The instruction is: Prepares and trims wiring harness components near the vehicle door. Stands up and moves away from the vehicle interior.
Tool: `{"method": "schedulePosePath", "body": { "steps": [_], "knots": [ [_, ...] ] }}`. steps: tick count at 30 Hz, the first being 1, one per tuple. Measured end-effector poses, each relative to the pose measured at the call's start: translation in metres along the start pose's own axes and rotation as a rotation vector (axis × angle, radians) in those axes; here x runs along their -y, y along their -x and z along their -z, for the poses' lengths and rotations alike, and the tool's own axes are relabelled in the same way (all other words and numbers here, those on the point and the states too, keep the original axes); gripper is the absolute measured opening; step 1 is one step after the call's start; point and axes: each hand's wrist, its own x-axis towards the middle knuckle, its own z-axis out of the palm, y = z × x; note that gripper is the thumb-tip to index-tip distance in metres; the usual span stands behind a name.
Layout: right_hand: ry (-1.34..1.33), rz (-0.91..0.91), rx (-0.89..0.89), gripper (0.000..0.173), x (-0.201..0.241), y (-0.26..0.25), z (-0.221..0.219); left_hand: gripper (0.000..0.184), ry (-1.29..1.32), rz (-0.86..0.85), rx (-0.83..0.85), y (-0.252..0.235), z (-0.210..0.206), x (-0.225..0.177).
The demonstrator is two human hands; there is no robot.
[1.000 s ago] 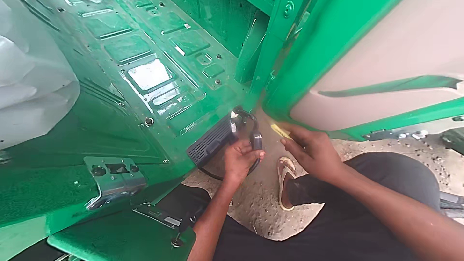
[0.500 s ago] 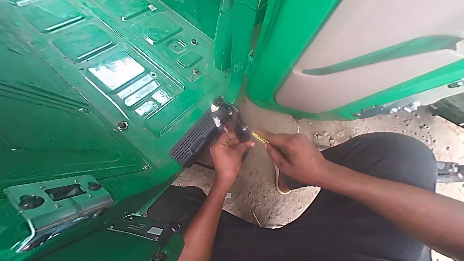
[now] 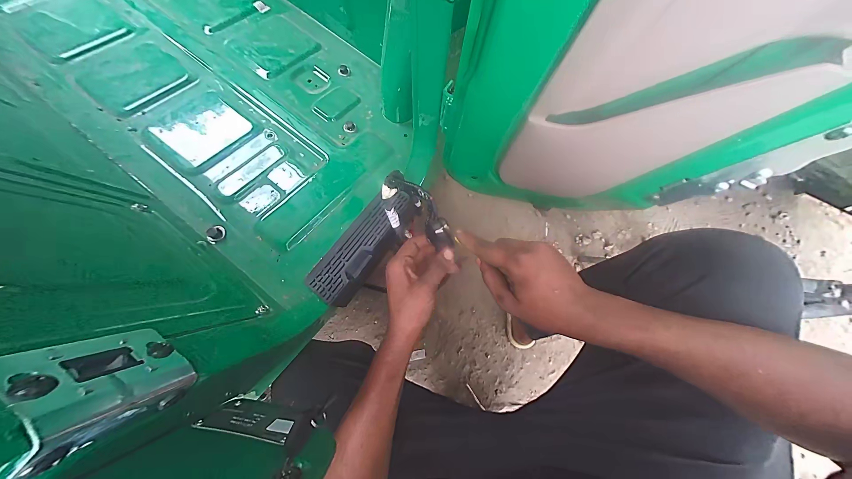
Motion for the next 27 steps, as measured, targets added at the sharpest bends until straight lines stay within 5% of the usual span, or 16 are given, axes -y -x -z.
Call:
{"method": "schedulePosePath", "body": {
  "steps": [9, 27],
  "knots": [
    [0.025, 0.009, -0.021, 0.049, 0.002, 0.001, -0.002, 0.006, 0.166, 0.045, -0.096, -0.005, -0.002, 0.005],
    [0.074, 0.07, -0.114, 0.053, 0.005, 0.011, -0.019, 0.004, 0.243, -0.057, -0.195, -0.002, -0.024, 0.014]
  ]
}}
